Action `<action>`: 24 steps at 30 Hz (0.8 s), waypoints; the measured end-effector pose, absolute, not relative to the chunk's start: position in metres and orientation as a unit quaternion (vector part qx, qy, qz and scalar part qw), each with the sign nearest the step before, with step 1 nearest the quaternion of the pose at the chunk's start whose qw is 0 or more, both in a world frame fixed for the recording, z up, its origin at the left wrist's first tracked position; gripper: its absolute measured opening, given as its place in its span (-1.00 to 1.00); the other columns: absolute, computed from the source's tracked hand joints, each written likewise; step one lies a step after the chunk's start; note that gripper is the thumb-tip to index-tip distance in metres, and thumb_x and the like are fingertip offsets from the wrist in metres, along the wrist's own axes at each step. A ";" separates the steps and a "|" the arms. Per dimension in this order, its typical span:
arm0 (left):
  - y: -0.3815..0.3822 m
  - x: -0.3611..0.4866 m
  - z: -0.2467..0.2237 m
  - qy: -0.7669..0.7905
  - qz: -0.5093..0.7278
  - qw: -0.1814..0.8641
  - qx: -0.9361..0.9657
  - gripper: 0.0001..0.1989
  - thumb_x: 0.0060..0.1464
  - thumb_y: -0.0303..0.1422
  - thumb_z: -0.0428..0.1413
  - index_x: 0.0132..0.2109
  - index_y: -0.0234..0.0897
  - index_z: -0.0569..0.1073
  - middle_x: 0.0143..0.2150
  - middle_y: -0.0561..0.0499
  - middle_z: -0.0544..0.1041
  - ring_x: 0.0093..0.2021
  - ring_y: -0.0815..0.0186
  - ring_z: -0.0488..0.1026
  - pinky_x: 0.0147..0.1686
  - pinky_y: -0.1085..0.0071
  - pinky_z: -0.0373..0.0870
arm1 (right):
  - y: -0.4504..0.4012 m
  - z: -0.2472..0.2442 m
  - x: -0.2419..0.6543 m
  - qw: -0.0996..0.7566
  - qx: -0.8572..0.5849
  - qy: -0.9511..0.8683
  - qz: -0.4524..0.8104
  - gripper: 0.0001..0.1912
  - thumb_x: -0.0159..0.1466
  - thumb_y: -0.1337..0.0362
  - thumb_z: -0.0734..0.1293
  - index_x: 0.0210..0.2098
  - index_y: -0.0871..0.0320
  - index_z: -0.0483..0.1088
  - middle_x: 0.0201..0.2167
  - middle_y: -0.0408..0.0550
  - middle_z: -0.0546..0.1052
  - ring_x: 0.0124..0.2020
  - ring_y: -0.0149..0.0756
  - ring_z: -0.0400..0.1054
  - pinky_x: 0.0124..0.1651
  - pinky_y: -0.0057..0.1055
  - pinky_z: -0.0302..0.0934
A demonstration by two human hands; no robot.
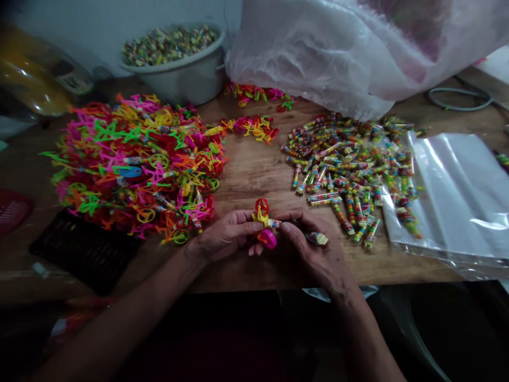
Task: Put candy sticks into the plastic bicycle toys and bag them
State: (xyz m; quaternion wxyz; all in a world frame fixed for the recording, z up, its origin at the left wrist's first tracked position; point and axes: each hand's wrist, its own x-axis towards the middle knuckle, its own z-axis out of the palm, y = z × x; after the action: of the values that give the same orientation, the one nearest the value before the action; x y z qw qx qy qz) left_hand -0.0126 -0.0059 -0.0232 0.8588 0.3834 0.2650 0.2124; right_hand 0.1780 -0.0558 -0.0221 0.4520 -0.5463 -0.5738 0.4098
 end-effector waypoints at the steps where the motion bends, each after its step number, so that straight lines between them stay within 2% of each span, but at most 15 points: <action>1: -0.005 -0.013 -0.024 0.260 0.209 0.863 0.379 -0.71 0.08 -0.26 0.18 -0.18 -0.45 0.49 -0.34 -0.11 0.53 -0.50 0.44 0.43 -0.51 0.55 0.31 | -0.056 -0.024 0.179 0.457 -0.546 -0.572 0.407 -0.82 0.24 0.16 0.33 -0.22 0.09 0.46 -0.31 -0.11 0.55 -0.30 -0.33 0.45 -0.25 -0.44 0.32; 6: -0.002 -0.012 -0.025 0.248 0.211 0.872 0.366 -0.75 0.09 -0.28 0.17 -0.18 -0.42 0.45 -0.36 -0.06 0.51 -0.49 0.43 0.44 -0.50 0.54 0.34 | -0.058 -0.027 0.179 0.441 -0.542 -0.601 0.386 -0.85 0.26 0.19 0.31 -0.22 0.08 0.46 -0.31 -0.13 0.54 -0.30 -0.36 0.43 -0.25 -0.47 0.31; 12: -0.002 -0.010 -0.021 0.256 0.185 0.867 0.386 -0.67 0.04 -0.25 0.20 -0.12 -0.42 0.43 -0.35 -0.08 0.51 -0.50 0.43 0.44 -0.54 0.56 0.31 | -0.061 -0.026 0.179 0.441 -0.550 -0.614 0.354 -0.85 0.27 0.20 0.29 -0.21 0.09 0.45 -0.30 -0.10 0.53 -0.28 -0.33 0.42 -0.24 -0.45 0.31; 18: -0.003 -0.008 -0.020 0.279 0.171 0.858 0.396 -0.69 0.00 -0.26 0.23 -0.21 -0.43 0.41 -0.38 -0.09 0.52 -0.55 0.48 0.40 -0.53 0.56 0.32 | -0.063 -0.025 0.184 0.422 -0.522 -0.670 0.317 -0.86 0.28 0.24 0.26 -0.22 0.08 0.44 -0.30 -0.08 0.51 -0.26 -0.28 0.41 -0.22 -0.39 0.31; 24: -0.004 -0.006 -0.021 0.297 0.179 0.853 0.390 -0.74 -0.02 -0.32 0.24 -0.27 -0.45 0.41 -0.42 -0.09 0.52 -0.55 0.47 0.41 -0.54 0.57 0.31 | -0.059 -0.010 0.184 0.360 -0.484 -0.749 0.273 -0.82 0.28 0.32 0.21 -0.16 0.05 0.40 -0.30 -0.06 0.49 -0.27 -0.23 0.40 -0.24 -0.32 0.29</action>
State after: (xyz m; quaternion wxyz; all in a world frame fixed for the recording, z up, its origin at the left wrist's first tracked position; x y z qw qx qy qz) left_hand -0.0060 -0.0036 -0.0205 0.8531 0.3900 0.2971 0.1786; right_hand 0.1840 -0.0593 -0.0095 0.3599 -0.4839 -0.7495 0.2732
